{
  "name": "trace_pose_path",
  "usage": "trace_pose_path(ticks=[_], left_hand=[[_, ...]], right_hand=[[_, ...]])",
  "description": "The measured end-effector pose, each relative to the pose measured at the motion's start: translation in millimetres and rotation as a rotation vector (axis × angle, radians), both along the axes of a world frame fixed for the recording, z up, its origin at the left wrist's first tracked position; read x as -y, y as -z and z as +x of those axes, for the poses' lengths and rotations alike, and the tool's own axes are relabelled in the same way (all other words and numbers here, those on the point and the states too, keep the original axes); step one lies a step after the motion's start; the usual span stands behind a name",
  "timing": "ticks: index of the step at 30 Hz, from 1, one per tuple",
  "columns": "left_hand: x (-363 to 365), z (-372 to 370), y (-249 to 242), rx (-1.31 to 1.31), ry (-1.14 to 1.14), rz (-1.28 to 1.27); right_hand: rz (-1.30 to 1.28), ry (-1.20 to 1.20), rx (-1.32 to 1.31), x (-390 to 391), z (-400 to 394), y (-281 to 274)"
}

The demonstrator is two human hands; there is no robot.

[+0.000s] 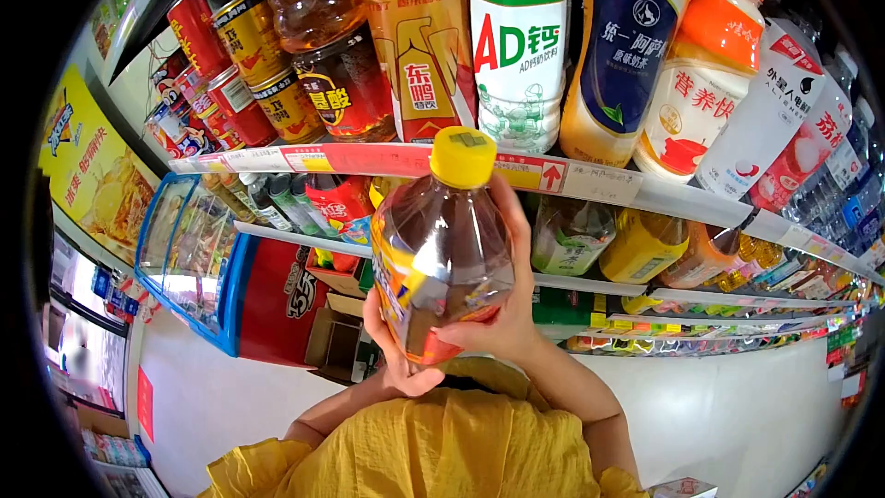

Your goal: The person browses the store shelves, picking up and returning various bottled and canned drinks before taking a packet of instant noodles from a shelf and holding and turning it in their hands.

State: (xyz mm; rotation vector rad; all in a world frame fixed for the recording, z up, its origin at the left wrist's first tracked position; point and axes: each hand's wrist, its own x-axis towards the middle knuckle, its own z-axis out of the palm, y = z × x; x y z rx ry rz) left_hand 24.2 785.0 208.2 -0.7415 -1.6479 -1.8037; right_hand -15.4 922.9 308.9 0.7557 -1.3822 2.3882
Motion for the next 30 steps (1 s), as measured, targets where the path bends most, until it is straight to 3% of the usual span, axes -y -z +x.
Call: trace_pose_path(ticks=[4,8,11,14,17,20,26,28,30], left_hand=[[25.1,-3.0,-27.0,-0.298,-0.258,-0.426],[27.8,-0.8,-11.0,-0.223,-0.082,-0.178],[26.2,7.8,7.8,0.119,0.155,0.002],[34.2,17.1,100.2,0.504,0.328,0.040],[28.6,21.3,47.3,0.330,0.286,-0.028],[13.0,14.7,38.8,0.093,0.219,0.095],[13.0,22.7,32.4,0.238,0.315,0.166],[22.5,32.6,31.7,0.491,0.368,0.118],[27.4,34.5,29.4,0.564,0.403,0.134]], right_hand=[[-0.096,-0.242,0.151,-7.8,-9.5,11.8],[-0.241,-0.441,0.349,-9.5,-8.1,22.0],[-0.277,-0.563,0.282,-6.1,-13.4,30.5],[-0.295,-0.670,0.206,-0.8,-18.5,38.8],[-0.314,-0.761,0.141,5.1,-25.4,48.0],[-0.326,-0.827,0.090,8.8,-30.8,55.0],[-0.251,-0.775,0.147,8.4,-32.4,58.1],[-0.211,-0.723,0.178,4.6,-23.7,35.1],[-0.111,-0.661,0.023,0.4,-19.5,19.7]])
